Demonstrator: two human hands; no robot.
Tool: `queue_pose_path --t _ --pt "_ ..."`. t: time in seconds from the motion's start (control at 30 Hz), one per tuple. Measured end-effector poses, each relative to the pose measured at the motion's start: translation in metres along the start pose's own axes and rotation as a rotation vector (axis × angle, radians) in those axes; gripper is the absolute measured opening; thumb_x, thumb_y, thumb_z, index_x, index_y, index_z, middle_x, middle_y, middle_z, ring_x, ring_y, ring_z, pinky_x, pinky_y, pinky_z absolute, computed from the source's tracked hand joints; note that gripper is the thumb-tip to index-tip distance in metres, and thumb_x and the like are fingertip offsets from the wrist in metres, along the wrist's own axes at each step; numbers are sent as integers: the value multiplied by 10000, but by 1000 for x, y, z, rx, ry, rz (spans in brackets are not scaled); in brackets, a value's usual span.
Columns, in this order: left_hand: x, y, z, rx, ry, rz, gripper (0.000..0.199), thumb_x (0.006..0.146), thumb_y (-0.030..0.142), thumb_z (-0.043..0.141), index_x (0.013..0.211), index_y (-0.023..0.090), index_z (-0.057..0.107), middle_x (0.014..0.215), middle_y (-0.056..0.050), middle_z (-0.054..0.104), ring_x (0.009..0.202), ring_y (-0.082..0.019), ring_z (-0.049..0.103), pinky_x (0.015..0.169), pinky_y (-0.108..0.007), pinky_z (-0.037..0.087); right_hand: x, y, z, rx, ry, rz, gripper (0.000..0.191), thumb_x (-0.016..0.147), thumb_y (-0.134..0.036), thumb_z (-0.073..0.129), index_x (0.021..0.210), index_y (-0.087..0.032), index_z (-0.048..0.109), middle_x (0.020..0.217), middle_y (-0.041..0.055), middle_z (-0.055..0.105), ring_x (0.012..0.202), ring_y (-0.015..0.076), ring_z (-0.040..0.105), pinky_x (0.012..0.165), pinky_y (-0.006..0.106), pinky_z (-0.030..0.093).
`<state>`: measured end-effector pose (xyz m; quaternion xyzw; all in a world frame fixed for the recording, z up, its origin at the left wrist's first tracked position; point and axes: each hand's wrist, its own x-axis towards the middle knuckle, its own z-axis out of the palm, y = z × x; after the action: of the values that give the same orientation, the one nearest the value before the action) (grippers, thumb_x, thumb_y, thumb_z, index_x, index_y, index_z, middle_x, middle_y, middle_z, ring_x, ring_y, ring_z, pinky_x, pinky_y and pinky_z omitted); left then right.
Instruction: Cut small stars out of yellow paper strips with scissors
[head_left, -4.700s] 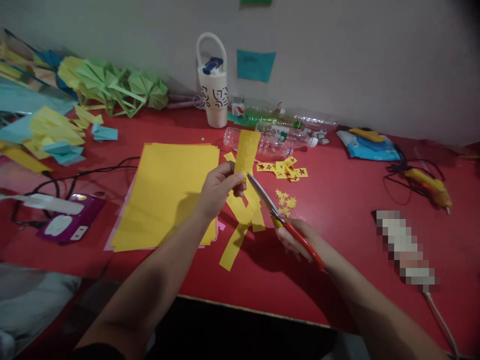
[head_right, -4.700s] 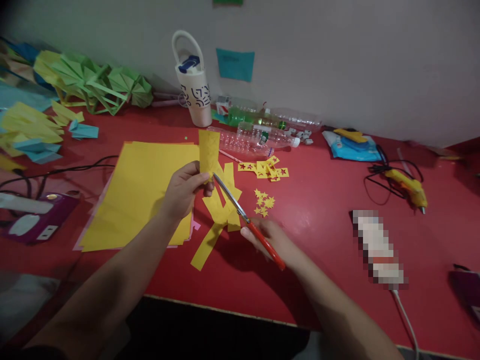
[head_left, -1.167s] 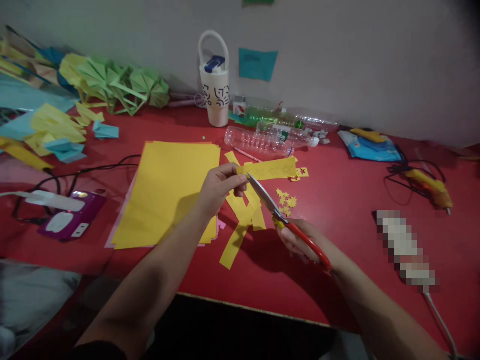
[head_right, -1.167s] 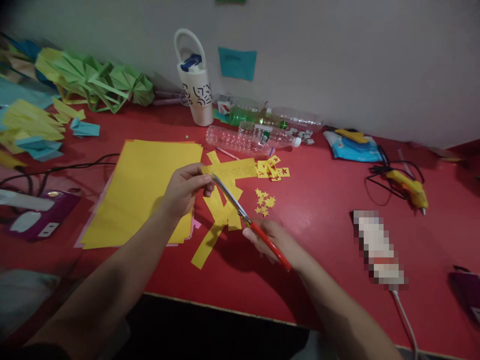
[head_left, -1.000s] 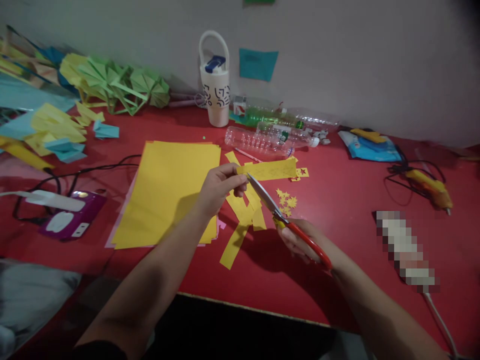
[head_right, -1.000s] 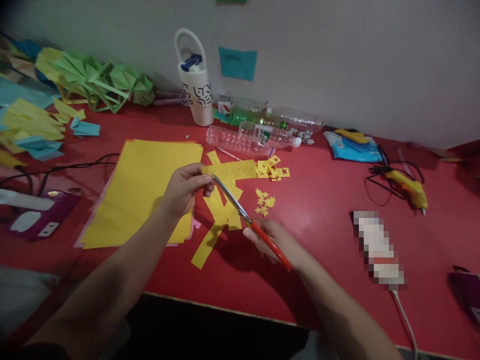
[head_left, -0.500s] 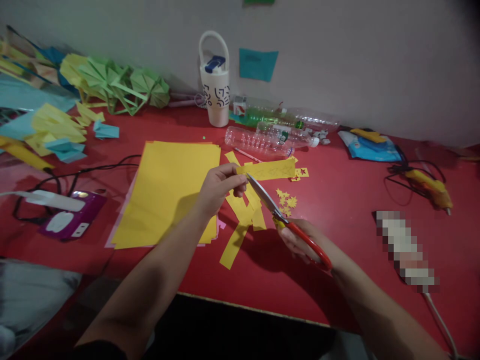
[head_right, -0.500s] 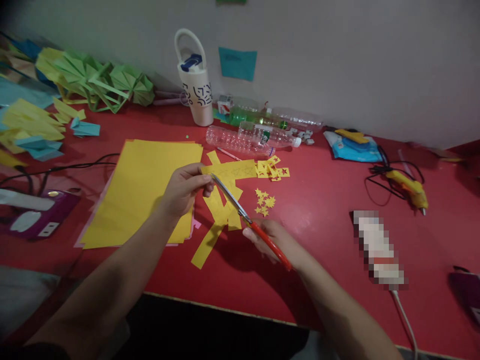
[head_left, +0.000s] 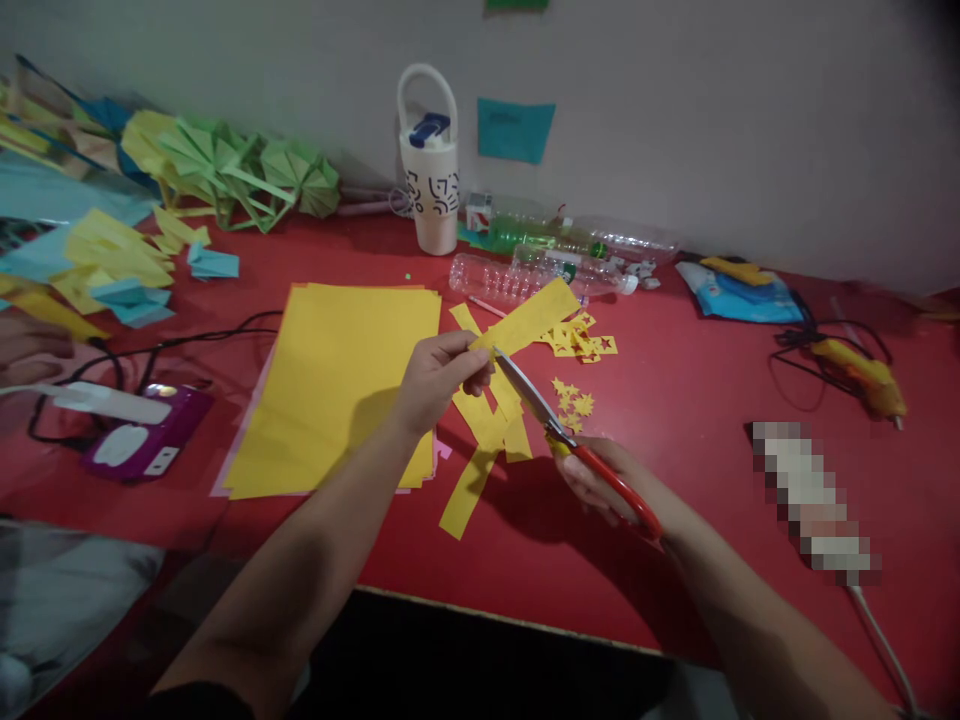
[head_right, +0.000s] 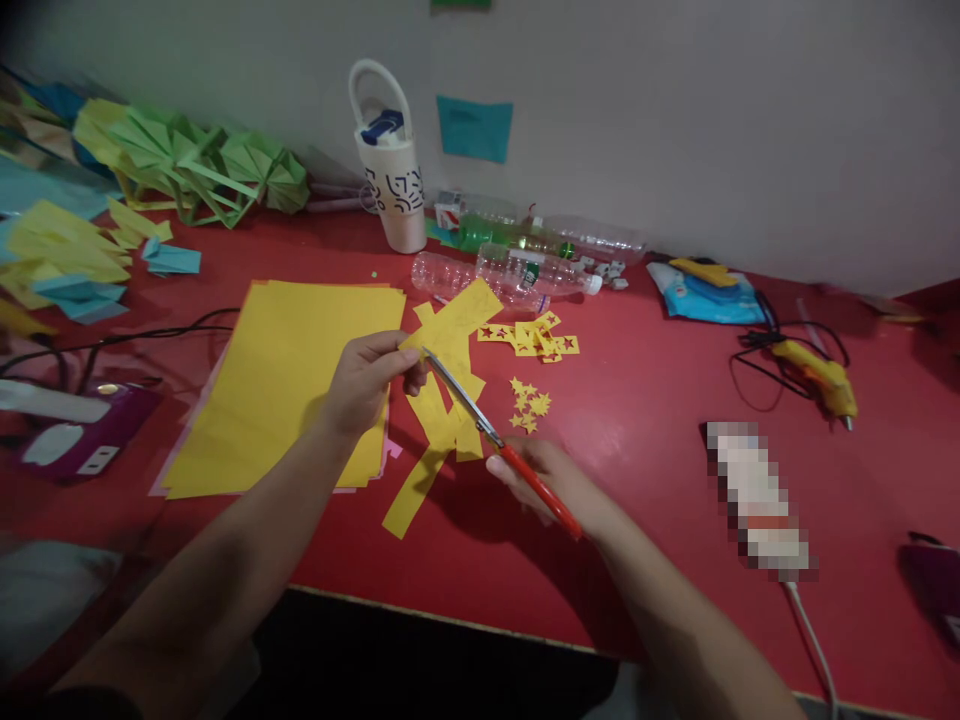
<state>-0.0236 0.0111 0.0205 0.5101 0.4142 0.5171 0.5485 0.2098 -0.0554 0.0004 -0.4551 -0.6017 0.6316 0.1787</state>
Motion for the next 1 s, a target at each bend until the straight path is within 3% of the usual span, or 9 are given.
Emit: queue_pose_path --t 0.3,0.63,1.0 --pt "-3 -2 4 -6 -29 36 171 705 296 646 577 184 629 527 14 591 456 -68 520 445 -208 443 -1 -5 7 71 -19 0 603 803 -808 496 680 -223 414 463 -108 370 339 45 338 368 200 364" --pt "-5 0 9 7 -60 70 195 725 288 617 568 176 590 522 22 556 452 -64 492 455 -212 441 0 11 11 103 -1 -5 551 861 -742 492 721 -211 451 523 -81 408 377 56 358 369 195 382" --pt "-5 0 10 6 -74 75 211 713 281 613 535 178 564 498 27 535 435 -56 483 446 -206 435 0 4 17 166 26 38 514 827 -708 552 700 -225 432 485 -96 361 345 56 322 353 217 366"
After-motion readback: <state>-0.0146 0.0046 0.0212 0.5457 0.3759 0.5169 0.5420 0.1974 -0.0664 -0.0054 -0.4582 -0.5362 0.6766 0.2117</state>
